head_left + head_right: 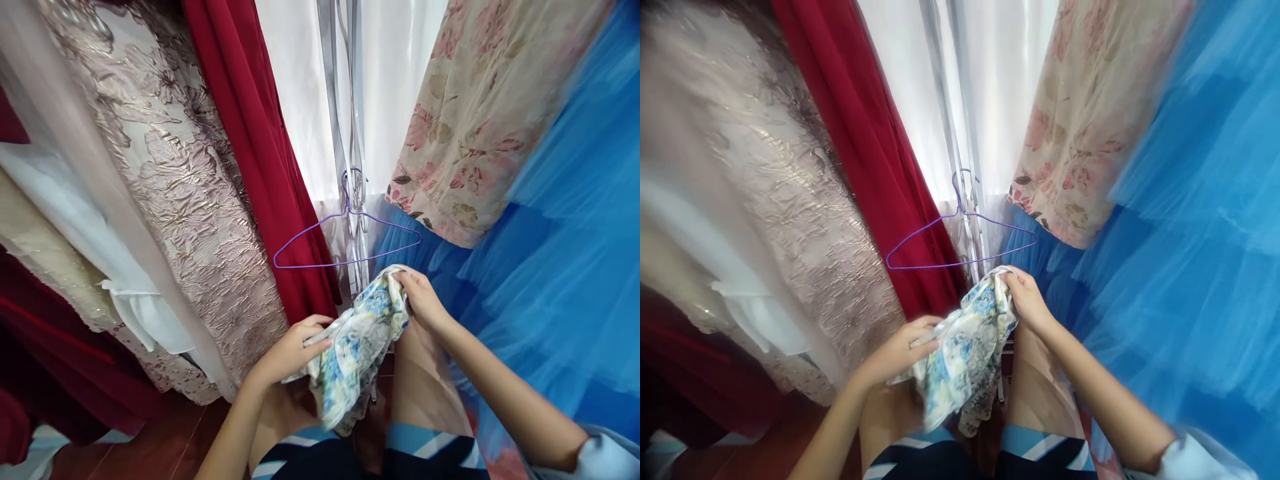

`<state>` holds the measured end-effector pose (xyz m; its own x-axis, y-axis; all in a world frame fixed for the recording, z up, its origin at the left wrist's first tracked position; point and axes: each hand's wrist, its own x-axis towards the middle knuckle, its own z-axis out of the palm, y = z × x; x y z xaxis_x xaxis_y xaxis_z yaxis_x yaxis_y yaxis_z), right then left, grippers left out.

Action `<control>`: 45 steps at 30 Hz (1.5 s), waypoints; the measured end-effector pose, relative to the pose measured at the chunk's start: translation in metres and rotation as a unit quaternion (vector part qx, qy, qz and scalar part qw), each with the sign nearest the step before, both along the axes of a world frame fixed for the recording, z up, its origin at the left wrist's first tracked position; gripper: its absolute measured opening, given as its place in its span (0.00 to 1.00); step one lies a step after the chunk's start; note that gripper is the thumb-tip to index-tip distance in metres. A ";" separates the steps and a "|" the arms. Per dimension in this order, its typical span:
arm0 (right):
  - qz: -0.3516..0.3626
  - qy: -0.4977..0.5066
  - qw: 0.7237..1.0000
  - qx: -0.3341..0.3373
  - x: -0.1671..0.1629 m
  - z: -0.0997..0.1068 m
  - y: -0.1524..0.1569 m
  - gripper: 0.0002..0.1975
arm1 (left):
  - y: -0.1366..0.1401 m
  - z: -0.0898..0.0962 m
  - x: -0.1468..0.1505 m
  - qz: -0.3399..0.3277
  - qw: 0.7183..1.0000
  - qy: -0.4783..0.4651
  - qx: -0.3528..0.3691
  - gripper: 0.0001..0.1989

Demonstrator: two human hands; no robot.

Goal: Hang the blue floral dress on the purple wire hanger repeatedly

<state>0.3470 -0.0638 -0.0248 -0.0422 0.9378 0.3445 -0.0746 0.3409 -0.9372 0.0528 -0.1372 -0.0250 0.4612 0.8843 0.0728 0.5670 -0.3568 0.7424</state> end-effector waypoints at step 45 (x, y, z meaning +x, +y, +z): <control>-0.131 -0.264 0.949 0.108 0.084 0.046 0.099 0.17 | 0.104 0.106 -0.003 0.348 0.868 -0.054 0.349 0.17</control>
<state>0.4308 0.0352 0.0211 -0.0366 0.8501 0.5253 0.5003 0.4707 -0.7268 0.0498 -0.0327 0.0814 -0.2109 0.6697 0.7121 0.7664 -0.3389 0.5457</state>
